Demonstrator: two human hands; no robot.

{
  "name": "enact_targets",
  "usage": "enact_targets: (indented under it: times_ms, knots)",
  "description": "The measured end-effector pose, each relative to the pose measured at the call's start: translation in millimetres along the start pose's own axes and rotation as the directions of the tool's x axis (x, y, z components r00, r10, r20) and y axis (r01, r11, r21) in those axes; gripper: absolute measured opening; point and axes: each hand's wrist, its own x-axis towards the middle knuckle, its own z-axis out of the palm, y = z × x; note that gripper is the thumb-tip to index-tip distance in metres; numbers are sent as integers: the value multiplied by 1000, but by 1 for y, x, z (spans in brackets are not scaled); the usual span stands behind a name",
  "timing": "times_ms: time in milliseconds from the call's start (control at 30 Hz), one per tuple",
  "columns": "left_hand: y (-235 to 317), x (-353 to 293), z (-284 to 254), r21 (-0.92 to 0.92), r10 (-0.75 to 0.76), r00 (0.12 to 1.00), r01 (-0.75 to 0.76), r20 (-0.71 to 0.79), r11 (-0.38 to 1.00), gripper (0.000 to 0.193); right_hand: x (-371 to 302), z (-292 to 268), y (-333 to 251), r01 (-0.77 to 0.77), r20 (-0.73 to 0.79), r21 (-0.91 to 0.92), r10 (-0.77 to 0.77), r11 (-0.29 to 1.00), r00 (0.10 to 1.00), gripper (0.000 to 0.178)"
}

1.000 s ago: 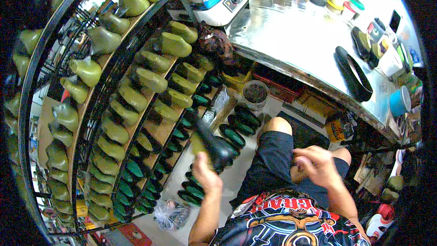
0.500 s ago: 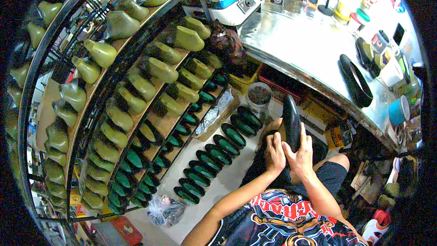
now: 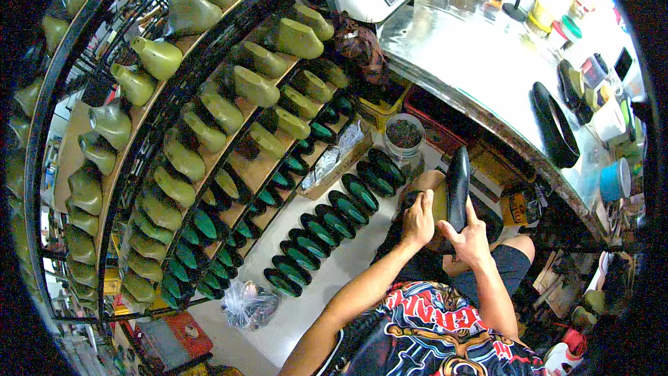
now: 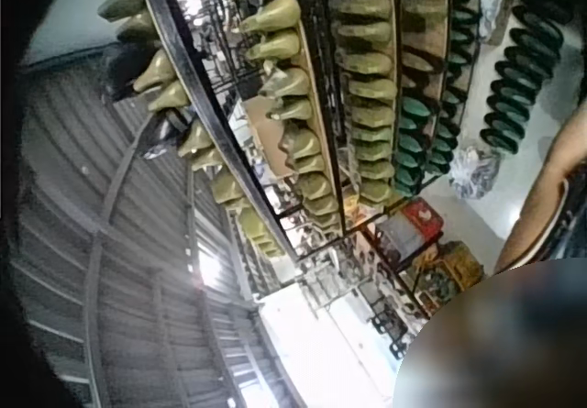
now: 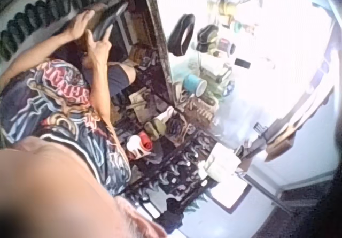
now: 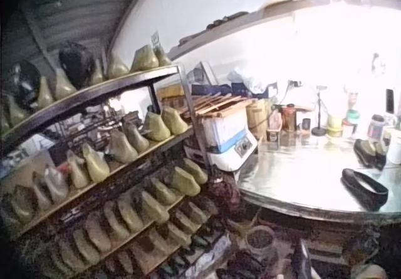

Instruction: The person uses a hammer to tap the sole of a black shoe, then inserts a shoe tree and places the shoe on a shelf. They repeat this process with another shoe, handling shoe trees and shoes throughout.

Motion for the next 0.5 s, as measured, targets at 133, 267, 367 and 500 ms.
enact_targets:
  times_ms: [133, 267, 367, 500]
  knots:
    - [-7, 9, -6, 55, 100, 993, -103, 68, 993, 71, 0, -9, -7, -135, 85, 79, 129, 988, 988, 105]
    - [-9, 26, -16, -75, 35, 984, -23, 173, 997, 74, 2, -23, -16, -18, 115, -19, 20, 1000, 993, 101]
    - [-9, 35, -29, -37, 52, 967, -44, 251, 998, 58, 13, -25, -8, -32, 28, 14, 32, 999, 999, 102]
    - [-7, 20, -59, 61, 152, 879, -200, 451, 978, 60, 52, -34, 31, -88, -187, 91, 104, 992, 977, 83]
